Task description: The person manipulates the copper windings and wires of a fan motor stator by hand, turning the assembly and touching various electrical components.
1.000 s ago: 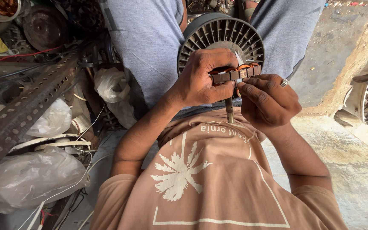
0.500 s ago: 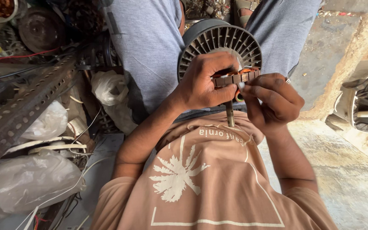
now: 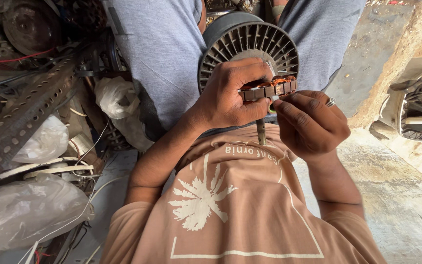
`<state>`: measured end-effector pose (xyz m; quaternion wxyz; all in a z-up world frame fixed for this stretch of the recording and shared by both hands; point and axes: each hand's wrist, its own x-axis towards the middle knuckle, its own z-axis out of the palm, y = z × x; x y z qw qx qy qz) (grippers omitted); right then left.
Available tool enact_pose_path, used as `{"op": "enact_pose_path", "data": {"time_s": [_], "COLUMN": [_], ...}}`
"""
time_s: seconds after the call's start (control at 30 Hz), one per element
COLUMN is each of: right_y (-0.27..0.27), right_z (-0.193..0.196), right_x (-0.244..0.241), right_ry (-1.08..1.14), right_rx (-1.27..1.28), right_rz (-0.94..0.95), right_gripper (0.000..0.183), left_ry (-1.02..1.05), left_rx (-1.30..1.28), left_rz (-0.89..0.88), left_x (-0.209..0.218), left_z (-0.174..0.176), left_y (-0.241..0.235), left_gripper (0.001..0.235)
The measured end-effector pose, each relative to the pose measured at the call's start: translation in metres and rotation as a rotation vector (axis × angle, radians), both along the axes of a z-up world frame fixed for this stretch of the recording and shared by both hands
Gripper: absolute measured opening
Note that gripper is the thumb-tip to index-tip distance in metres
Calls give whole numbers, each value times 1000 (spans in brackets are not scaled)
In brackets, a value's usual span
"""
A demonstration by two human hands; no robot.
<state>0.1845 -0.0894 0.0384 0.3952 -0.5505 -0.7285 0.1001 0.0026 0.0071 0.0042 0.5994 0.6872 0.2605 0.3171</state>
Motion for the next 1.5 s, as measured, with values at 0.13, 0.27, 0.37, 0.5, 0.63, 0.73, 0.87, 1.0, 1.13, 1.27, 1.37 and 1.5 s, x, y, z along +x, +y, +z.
{"op": "enact_pose_path", "data": {"time_s": [0.13, 0.27, 0.37, 0.5, 0.63, 0.73, 0.87, 1.0, 1.13, 1.27, 1.37, 1.5], "right_y": [5, 10, 8, 6, 3, 1, -11, -19, -16, -10, -5, -4], "right_z": [-7, -14, -12, -14, -25, -36, -35, -27, -26, -24, -26, -28], "right_x": [3, -1, -2, -3, -2, -7, -17, -2, 1, 2, 2, 5], "right_ry": [-16, -30, -5, 98, 186, 334, 901, 589, 356, 202, 143, 156], "right_rx": [54, 124, 47, 47, 97, 166, 28, -77, -43, 52, 105, 112], "right_rz": [33, 49, 23, 13, -2, 0, -184, -218, -185, -104, -57, -9], "right_gripper": [12, 10, 11, 13, 13, 9, 5, 7, 12, 9, 11, 7], "left_ry": [10, -5, 9, -19, -17, -35, -48, 28, 38, 52, 25, 27], "left_rx": [44, 74, 101, 95, 85, 70, 9, 29, 10, 42, 45, 46], "left_rz": [20, 34, 33, 17, 16, 32, 26, 6, -6, 0, 6, 3], "left_x": [0, -1, -1, -4, -1, -2, -4, -2, -5, -4, -2, -3], "left_z": [-2, -2, -1, 1, -1, -5, -8, -3, 0, 0, -3, -5], "left_y": [0, 2, 3, 3, 1, -2, 5, 1, 2, -1, -2, -3], "left_gripper": [18, 19, 17, 20, 22, 22, 24, 23, 24, 25, 25, 22]}}
